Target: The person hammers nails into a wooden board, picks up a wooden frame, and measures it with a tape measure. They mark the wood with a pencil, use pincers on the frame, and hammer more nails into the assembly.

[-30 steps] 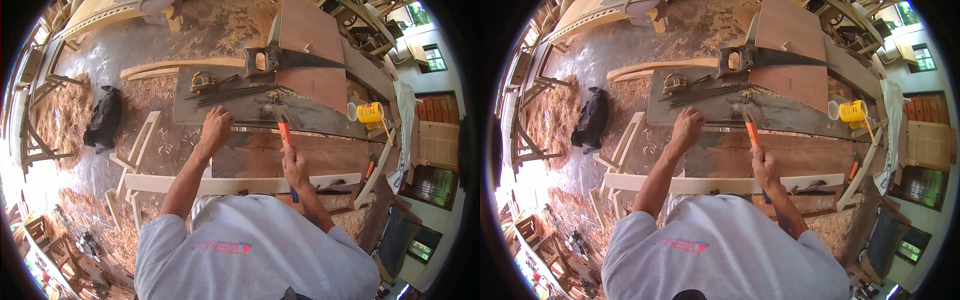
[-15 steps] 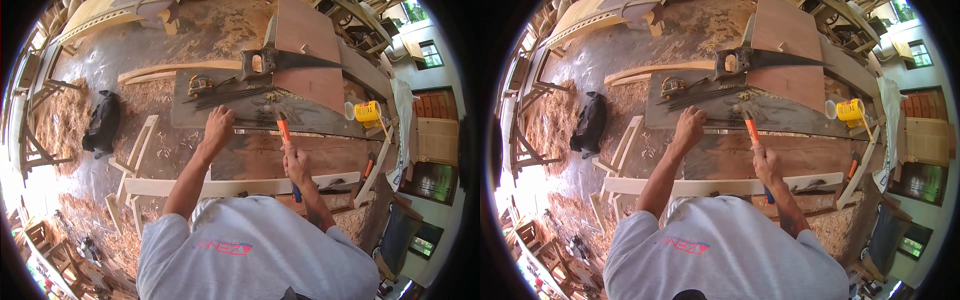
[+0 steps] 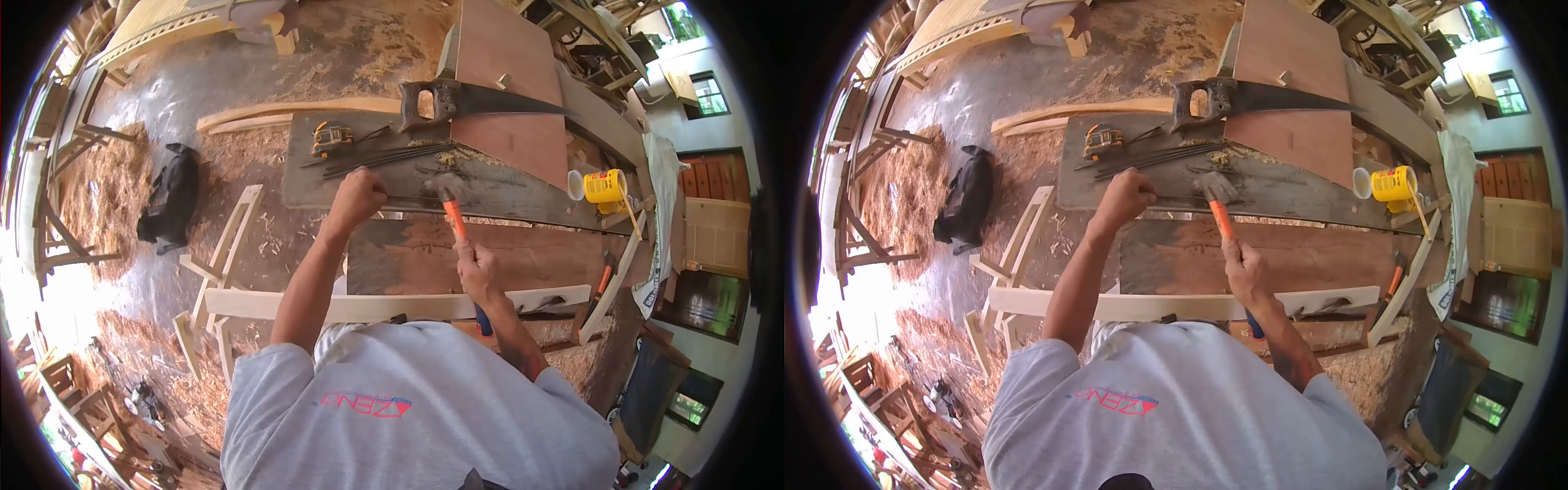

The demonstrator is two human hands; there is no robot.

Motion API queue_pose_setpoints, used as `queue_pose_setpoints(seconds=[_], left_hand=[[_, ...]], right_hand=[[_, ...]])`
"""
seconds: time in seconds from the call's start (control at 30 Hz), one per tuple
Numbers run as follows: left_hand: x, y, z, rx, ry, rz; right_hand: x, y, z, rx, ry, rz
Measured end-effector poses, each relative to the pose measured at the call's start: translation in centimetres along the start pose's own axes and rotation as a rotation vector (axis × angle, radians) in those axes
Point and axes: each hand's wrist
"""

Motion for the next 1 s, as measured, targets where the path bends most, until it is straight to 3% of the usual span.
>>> queue_pose_setpoints(seconds=[0.1, 0.17, 0.3, 0.4, 0.47, 0.57, 0.7, 0.77, 1.0], left_hand=[[-0.1, -0.2, 0.0, -0.036, 0.042, -0.05], [-0.3, -0.4, 0.1, -0.05, 0.054, -0.021], [0.6, 0.4, 0.4, -0.077, 0.132, -0.097], [-0.5, 0.5, 0.5, -0.134, 0.124, -0.122], [-0.5, -0.2, 0.0, -0.073, 0.05, 0.008], [-0.4, -0.7, 0.2, -0.088, 0.07, 0.056], [-0.6, 0.1, 0.5, -0.085, 0.068, -0.009], [-0.5, -0.3, 0.2, -0.094, 0.054, -0.002], [-0.7, -1.1, -0.1, -0.062, 0.012, 0.039]], right_hand=[[-1.2, 0.1, -1.0, 0.21, -0.056, -0.017], [-1.5, -0.7, 0.4, 0.144, 0.156, 0.045], [-0.5, 0.0, 0.2, -0.101, 0.03, -0.027], [-1.3, 0.1, 0.3, 0.066, -0.005, -0.038], [-2.2, 0.6, -1.7, 0.248, 0.063, -0.043], [-2.5, 1.0, -2.9, 0.276, 0.108, -0.004], [-1.9, -0.1, -1.1, 0.14, 0.224, 0.064], [-0.7, -0.4, -0.2, -0.114, 0.053, -0.017], [-1.8, -0.8, -1.6, 0.098, 0.146, 0.062]])
Point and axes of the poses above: each hand's wrist, its own x-axis towards the middle knuckle, its own y-axis out of the back of the hand, z = x × y, and after that the axes turned 8 degrees about -z, right-handed
